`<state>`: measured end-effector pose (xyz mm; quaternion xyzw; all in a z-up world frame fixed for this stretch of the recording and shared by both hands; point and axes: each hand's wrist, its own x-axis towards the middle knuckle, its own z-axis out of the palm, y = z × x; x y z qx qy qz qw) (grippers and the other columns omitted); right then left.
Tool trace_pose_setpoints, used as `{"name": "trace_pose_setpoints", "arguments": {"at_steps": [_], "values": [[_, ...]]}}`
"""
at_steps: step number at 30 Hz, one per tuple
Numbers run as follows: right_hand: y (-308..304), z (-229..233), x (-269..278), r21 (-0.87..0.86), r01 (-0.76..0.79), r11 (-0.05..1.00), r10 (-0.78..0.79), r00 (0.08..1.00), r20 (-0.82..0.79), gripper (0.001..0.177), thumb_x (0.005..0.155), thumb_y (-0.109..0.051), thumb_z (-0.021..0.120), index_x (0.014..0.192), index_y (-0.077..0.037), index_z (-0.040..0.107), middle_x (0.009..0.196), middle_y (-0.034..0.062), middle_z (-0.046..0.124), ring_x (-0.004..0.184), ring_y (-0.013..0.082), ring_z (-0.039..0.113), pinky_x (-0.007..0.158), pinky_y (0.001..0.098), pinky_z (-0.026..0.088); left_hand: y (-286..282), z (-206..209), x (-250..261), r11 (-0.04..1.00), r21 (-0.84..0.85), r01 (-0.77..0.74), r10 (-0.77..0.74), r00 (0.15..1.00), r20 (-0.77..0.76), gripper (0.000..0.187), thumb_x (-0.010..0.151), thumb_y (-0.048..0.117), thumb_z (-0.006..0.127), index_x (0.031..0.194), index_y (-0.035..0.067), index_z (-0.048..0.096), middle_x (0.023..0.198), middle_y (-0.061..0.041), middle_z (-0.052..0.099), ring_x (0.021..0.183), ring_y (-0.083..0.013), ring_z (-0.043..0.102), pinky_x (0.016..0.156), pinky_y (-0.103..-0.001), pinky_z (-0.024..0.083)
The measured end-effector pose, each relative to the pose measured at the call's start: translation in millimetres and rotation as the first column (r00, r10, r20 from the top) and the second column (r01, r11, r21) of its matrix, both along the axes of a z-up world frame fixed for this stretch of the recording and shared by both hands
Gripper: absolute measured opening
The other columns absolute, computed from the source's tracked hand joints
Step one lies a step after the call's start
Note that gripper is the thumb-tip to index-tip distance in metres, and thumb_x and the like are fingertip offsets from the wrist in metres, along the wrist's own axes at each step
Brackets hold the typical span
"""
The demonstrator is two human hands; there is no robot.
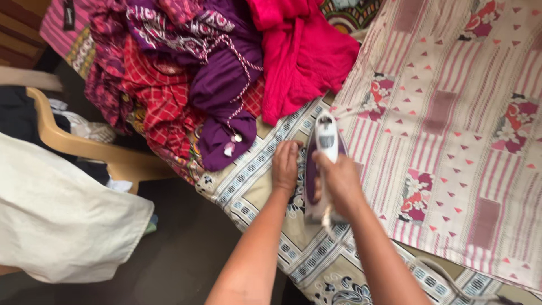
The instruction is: The person irons a patterned short-sleeved shirt on a bed. They unfold the garment, smooth it out by hand, and use a steam iron to press the fabric, repeatedly adjusting the shirt's position to cover different areas.
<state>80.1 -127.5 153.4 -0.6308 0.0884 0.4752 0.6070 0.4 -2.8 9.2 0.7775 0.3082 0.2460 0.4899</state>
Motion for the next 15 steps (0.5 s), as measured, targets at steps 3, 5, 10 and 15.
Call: {"name": "trace_pose_setpoints", "arguments": {"at_steps": [3,5,10,15], "values": [[-20.5,16.3,28.9,-0.027,0.094,0.995,-0.094,0.996,0.006,0.023,0.094,-0.026,0.063,0.091,-0.003,0.061,0.058,0.0038,0.052,0.039,0.0163,0.047,0.037,0.0331,0.042,-0.9,-0.9,8.2,0.994,-0.106,-0.014,0.015,1.000,0.008,0.033,0.106,0.024,0.045,0.102,0.002,0.069,0.096,-0.012,0.064,0.080,-0.0236,0.063,0.076,-0.035,0.052],[-47.1,32.0,34.3,-0.105,0.124,0.987,-0.117,0.991,0.071,0.023,0.093,-0.025,0.060,0.093,-0.002,0.061,0.059,0.0065,0.053,0.040,0.0182,0.048,0.038,0.0348,0.045,-3.3,0.3,-3.8,0.993,-0.108,-0.039,0.039,0.999,-0.001,0.034,0.107,0.025,0.045,0.102,0.002,0.070,0.096,-0.011,0.065,0.080,-0.0234,0.063,0.076,-0.035,0.052],[-89.6,35.1,36.1,-0.151,0.113,0.982,-0.105,0.993,0.061,0.030,0.097,-0.030,0.059,0.090,-0.001,0.058,0.057,0.0093,0.052,0.041,0.0197,0.049,0.039,0.0359,0.044,-16.2,11.4,22.3,0.969,0.240,0.057,-0.062,0.998,0.015,0.033,0.109,0.028,0.046,0.111,0.008,0.072,0.115,-0.009,0.070,0.109,-0.0291,0.063,0.101,-0.043,0.047],[-96.2,10.6,16.5,-0.201,0.099,0.974,-0.096,0.995,0.027,0.033,0.097,-0.030,0.061,0.086,0.001,0.056,0.056,0.0095,0.053,0.040,0.0205,0.049,0.038,0.0366,0.041,-55.6,13.6,43.5,0.867,0.398,0.300,-0.161,0.925,-0.345,0.045,0.105,0.036,0.043,0.143,0.016,0.056,0.157,-0.005,0.046,0.148,-0.0309,0.035,0.116,-0.061,0.019]]}}
